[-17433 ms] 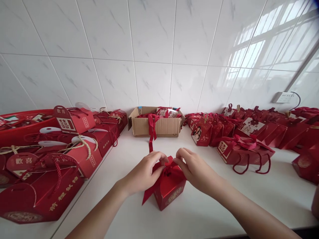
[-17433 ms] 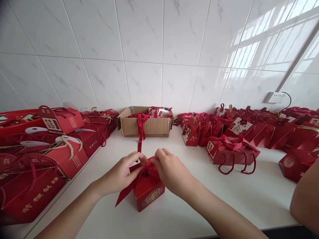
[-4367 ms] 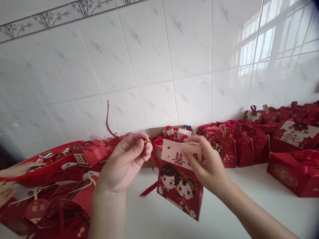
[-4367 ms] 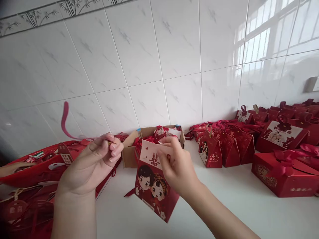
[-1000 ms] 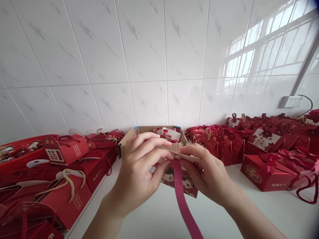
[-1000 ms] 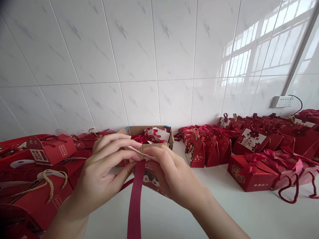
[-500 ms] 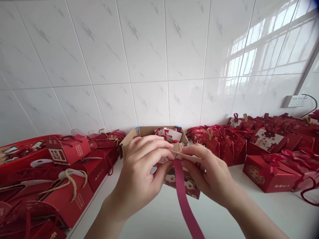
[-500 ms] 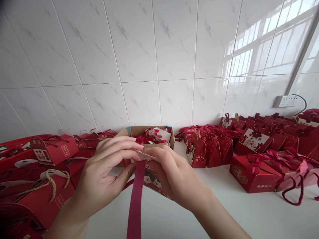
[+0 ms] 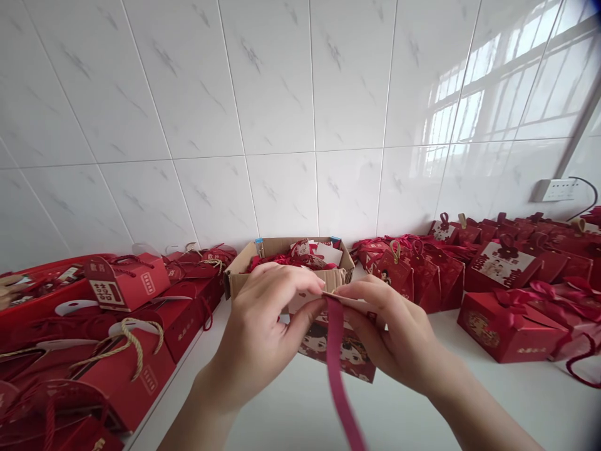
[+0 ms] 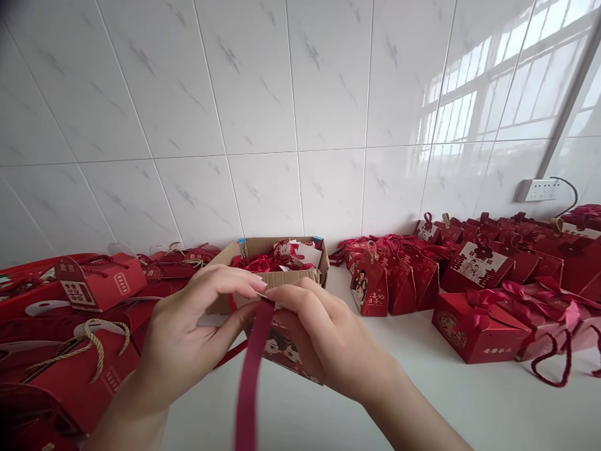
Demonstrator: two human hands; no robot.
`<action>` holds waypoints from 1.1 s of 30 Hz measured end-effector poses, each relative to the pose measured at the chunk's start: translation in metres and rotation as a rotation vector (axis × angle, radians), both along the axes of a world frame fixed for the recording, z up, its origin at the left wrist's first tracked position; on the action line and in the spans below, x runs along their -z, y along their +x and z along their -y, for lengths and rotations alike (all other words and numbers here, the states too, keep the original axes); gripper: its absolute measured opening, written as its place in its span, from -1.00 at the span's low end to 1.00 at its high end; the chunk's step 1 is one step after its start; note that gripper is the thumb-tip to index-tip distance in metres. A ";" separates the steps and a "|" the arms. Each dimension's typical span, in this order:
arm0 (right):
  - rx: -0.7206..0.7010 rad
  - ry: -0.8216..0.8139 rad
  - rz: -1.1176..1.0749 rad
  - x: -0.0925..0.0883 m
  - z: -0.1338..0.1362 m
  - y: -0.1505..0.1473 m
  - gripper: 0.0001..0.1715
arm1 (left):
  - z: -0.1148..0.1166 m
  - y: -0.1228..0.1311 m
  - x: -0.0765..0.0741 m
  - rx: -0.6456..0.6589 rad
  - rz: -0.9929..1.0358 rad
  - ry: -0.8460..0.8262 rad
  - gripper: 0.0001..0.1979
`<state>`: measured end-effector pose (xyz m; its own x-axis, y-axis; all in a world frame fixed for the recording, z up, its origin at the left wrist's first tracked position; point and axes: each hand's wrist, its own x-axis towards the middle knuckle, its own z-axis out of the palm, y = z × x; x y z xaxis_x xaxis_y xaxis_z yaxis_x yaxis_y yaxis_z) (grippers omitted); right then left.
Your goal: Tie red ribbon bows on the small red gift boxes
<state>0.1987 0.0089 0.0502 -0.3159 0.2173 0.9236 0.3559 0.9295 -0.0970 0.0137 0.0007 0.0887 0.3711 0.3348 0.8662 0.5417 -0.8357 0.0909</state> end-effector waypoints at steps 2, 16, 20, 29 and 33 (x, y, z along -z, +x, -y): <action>-0.004 0.030 -0.034 -0.001 0.001 0.000 -0.68 | 0.001 -0.001 0.000 -0.007 0.041 -0.041 -0.78; -0.004 0.044 -0.261 -0.012 0.013 0.004 -0.77 | -0.001 0.006 0.003 0.149 -0.082 -0.005 -0.91; -0.103 -0.113 -0.514 -0.012 0.016 0.004 -0.77 | -0.004 0.005 0.005 0.109 -0.144 0.129 -0.88; -0.061 -0.251 -0.419 -0.017 0.020 0.017 -0.70 | 0.006 0.014 0.003 0.132 -0.221 0.256 -0.83; -0.222 -0.424 -0.133 -0.022 0.020 0.036 -0.54 | 0.008 0.015 0.001 0.132 -0.211 0.284 -0.85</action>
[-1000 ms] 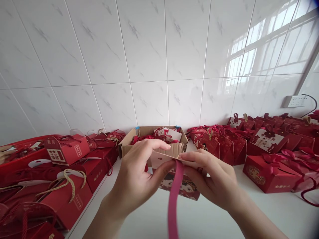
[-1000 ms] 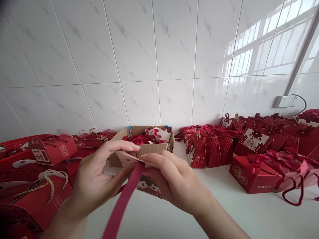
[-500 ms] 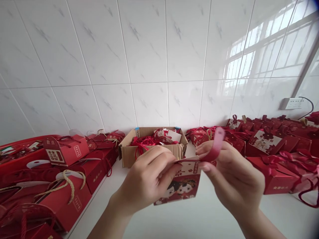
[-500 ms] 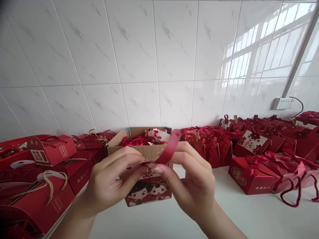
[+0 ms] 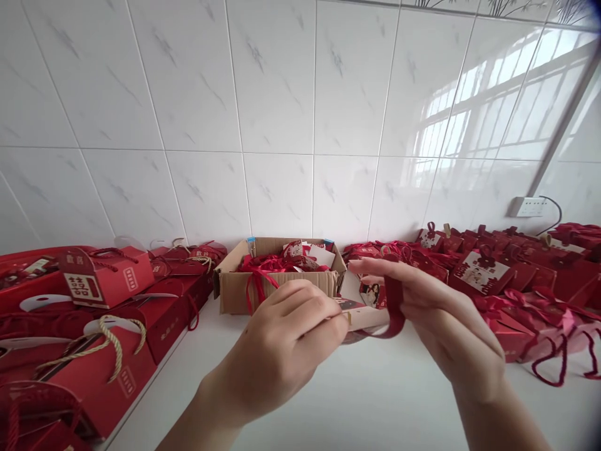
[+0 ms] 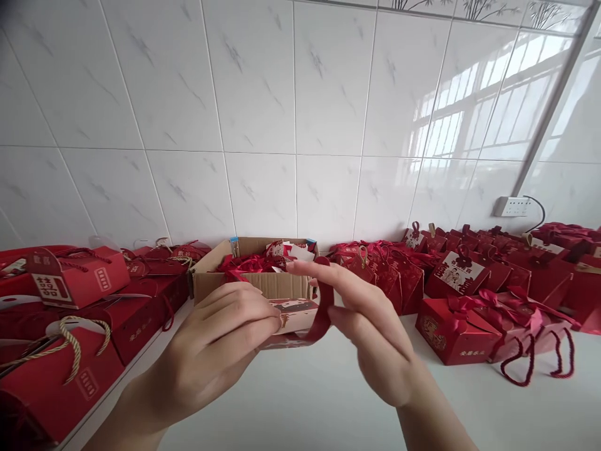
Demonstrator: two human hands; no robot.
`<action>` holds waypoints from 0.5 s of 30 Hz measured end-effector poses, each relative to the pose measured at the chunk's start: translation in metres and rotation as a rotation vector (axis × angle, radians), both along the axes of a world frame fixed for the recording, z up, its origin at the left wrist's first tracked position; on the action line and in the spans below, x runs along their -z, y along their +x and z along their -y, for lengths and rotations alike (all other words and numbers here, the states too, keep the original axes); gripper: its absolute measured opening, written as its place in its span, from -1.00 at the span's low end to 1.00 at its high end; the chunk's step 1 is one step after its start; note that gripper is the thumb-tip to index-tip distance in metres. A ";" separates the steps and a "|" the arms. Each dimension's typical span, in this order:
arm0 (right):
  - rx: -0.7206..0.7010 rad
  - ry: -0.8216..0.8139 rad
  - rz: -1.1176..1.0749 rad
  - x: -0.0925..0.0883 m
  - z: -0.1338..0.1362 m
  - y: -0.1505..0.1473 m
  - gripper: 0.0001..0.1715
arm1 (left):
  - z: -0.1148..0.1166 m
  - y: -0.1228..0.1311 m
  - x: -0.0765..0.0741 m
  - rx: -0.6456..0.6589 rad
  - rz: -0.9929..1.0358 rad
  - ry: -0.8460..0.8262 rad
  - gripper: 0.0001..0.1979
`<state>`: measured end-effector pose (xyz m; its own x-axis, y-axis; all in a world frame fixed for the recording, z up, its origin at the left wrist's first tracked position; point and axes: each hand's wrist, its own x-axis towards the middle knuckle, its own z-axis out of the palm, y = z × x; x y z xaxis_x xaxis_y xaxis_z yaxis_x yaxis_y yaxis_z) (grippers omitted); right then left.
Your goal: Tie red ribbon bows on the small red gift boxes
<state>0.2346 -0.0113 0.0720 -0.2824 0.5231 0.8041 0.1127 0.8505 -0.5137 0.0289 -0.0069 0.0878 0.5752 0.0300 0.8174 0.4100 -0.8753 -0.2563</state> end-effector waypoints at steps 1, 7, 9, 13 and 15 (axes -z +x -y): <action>-0.047 -0.007 0.024 -0.001 0.000 0.003 -0.51 | 0.000 0.000 0.000 0.003 0.006 0.008 -0.85; 0.300 0.256 0.064 -0.004 -0.003 0.004 -0.51 | 0.002 -0.003 -0.001 0.031 0.017 -0.033 -0.83; 0.410 0.335 0.042 -0.003 -0.002 0.001 -0.56 | 0.002 -0.003 0.000 0.028 0.014 -0.022 -0.83; 0.366 0.210 0.013 0.001 0.003 -0.009 -0.58 | -0.001 -0.002 0.002 -0.007 -0.004 0.002 -0.82; 0.298 0.038 -0.055 0.002 0.005 -0.015 -0.71 | -0.002 -0.002 0.002 -0.035 -0.018 0.001 -0.82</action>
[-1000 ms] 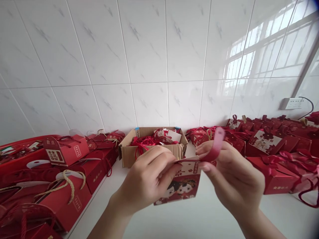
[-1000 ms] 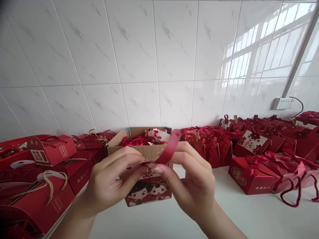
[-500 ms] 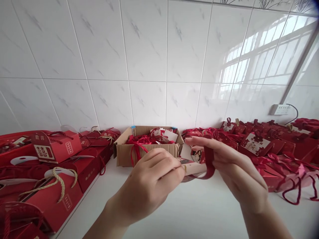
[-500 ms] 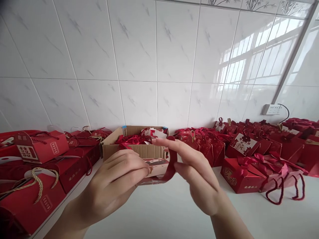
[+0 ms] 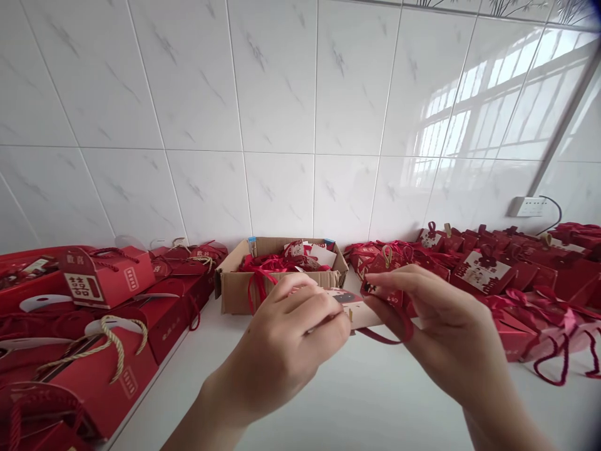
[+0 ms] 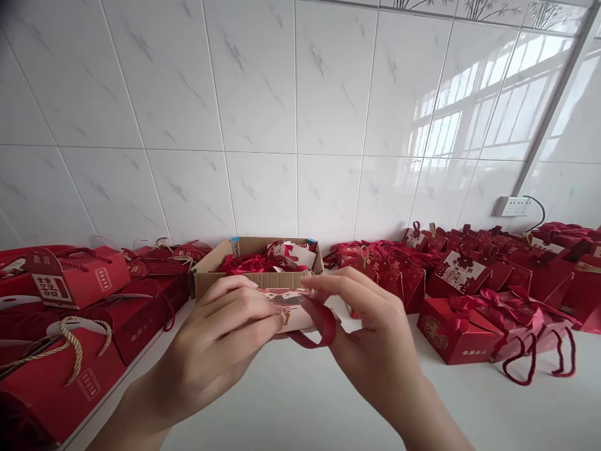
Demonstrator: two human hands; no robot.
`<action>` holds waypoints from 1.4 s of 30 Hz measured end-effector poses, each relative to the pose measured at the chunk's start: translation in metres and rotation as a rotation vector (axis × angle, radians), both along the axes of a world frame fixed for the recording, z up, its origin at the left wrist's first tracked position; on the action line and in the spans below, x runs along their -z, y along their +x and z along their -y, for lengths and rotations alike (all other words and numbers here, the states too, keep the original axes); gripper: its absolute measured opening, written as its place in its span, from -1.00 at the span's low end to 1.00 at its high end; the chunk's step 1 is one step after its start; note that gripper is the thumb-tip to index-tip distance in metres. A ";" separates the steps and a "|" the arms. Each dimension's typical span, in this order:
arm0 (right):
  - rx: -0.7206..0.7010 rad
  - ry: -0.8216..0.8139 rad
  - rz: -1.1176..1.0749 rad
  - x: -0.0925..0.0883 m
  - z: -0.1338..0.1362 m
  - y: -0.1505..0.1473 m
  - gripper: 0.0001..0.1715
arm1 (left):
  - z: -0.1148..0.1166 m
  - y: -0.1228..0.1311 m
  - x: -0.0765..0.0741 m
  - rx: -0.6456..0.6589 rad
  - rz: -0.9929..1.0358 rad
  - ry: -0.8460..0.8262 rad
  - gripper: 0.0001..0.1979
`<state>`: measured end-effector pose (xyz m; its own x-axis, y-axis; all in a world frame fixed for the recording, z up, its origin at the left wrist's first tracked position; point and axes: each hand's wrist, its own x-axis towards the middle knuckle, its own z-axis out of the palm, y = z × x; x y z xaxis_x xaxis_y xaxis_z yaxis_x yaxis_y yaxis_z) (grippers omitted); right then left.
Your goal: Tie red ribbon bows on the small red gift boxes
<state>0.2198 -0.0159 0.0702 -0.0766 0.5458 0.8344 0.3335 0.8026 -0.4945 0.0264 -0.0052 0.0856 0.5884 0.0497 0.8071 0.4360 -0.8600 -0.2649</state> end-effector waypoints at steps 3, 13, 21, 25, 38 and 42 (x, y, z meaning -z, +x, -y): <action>-0.224 -0.289 -0.158 0.000 -0.001 -0.005 -0.90 | -0.002 -0.001 0.001 -0.037 -0.033 -0.024 -0.81; -0.563 -0.552 -0.140 0.000 -0.007 0.003 -0.79 | -0.001 -0.004 0.000 -0.031 -0.031 -0.053 -0.81; -0.485 -0.519 -0.090 0.000 -0.005 0.003 -0.79 | 0.000 -0.005 -0.003 -0.052 -0.028 -0.081 -0.81; -0.493 -0.535 -0.096 -0.002 -0.004 0.002 -0.79 | 0.000 -0.006 -0.002 -0.050 -0.031 -0.097 -0.81; -0.580 -0.543 -0.097 -0.004 -0.003 0.003 -0.80 | 0.001 -0.006 -0.004 -0.016 -0.010 -0.080 -0.82; -0.574 -0.544 -0.041 -0.006 -0.003 0.006 -0.78 | 0.001 -0.007 -0.003 -0.018 -0.003 -0.087 -0.81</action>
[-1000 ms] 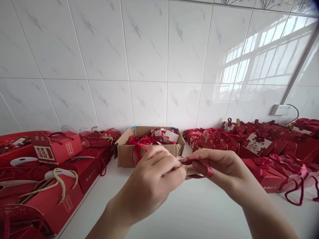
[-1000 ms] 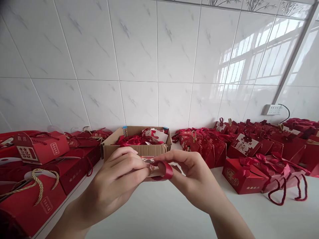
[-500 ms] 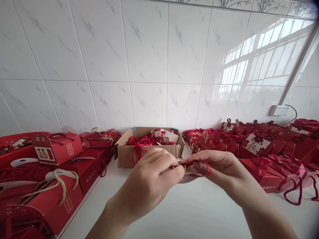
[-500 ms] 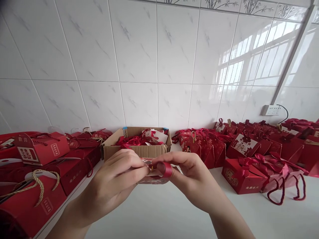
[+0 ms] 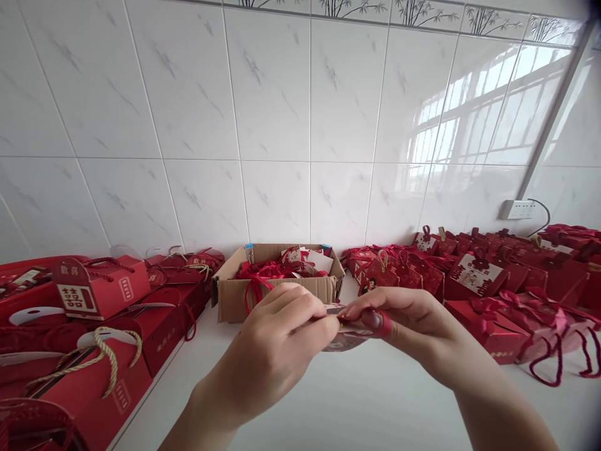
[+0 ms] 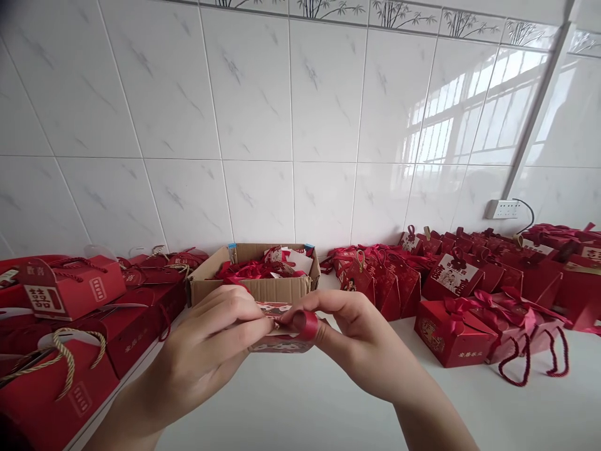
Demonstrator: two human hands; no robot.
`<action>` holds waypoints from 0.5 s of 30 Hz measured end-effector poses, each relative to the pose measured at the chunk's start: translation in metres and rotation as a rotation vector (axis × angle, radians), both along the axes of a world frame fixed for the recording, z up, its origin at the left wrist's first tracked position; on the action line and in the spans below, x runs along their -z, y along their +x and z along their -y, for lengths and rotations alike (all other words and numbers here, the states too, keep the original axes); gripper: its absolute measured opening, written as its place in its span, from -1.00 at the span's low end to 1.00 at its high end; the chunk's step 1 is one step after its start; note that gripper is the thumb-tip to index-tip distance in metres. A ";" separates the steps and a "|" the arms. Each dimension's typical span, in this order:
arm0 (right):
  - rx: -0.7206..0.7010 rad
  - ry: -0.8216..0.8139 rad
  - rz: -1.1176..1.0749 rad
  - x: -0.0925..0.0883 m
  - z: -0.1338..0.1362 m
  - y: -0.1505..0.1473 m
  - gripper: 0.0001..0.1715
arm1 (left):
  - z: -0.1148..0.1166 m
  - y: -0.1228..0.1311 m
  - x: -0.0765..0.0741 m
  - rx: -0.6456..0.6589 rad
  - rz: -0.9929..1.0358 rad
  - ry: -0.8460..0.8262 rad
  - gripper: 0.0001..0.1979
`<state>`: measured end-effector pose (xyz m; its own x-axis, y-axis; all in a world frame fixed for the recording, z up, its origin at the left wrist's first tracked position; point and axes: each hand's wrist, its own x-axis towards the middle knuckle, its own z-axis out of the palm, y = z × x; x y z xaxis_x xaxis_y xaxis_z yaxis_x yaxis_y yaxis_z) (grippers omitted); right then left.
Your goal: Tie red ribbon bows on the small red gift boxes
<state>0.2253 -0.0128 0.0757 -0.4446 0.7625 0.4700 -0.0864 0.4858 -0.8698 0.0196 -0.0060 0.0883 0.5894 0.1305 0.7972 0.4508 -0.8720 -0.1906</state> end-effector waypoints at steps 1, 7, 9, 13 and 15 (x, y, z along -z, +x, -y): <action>0.004 0.002 0.012 0.000 0.000 0.001 -0.78 | 0.000 0.000 0.000 0.006 0.008 -0.005 -0.81; 0.010 0.057 0.045 -0.001 0.002 0.002 -0.79 | -0.001 0.001 0.001 0.030 0.050 0.021 -0.83; -0.012 0.087 0.035 0.000 0.003 0.000 -0.81 | -0.002 0.002 0.003 0.043 0.056 0.058 -0.83; -0.043 0.064 -0.018 0.002 0.005 -0.003 -0.83 | -0.008 0.000 0.009 0.050 0.079 0.090 -0.82; -0.033 0.064 -0.022 0.004 0.005 -0.005 -0.81 | -0.012 0.000 0.012 0.032 0.102 0.077 -0.83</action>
<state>0.2201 -0.0178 0.0720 -0.4582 0.7156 0.5272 -0.1223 0.5368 -0.8348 0.0195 0.0056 0.0762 0.5080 0.0490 0.8600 0.4436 -0.8707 -0.2125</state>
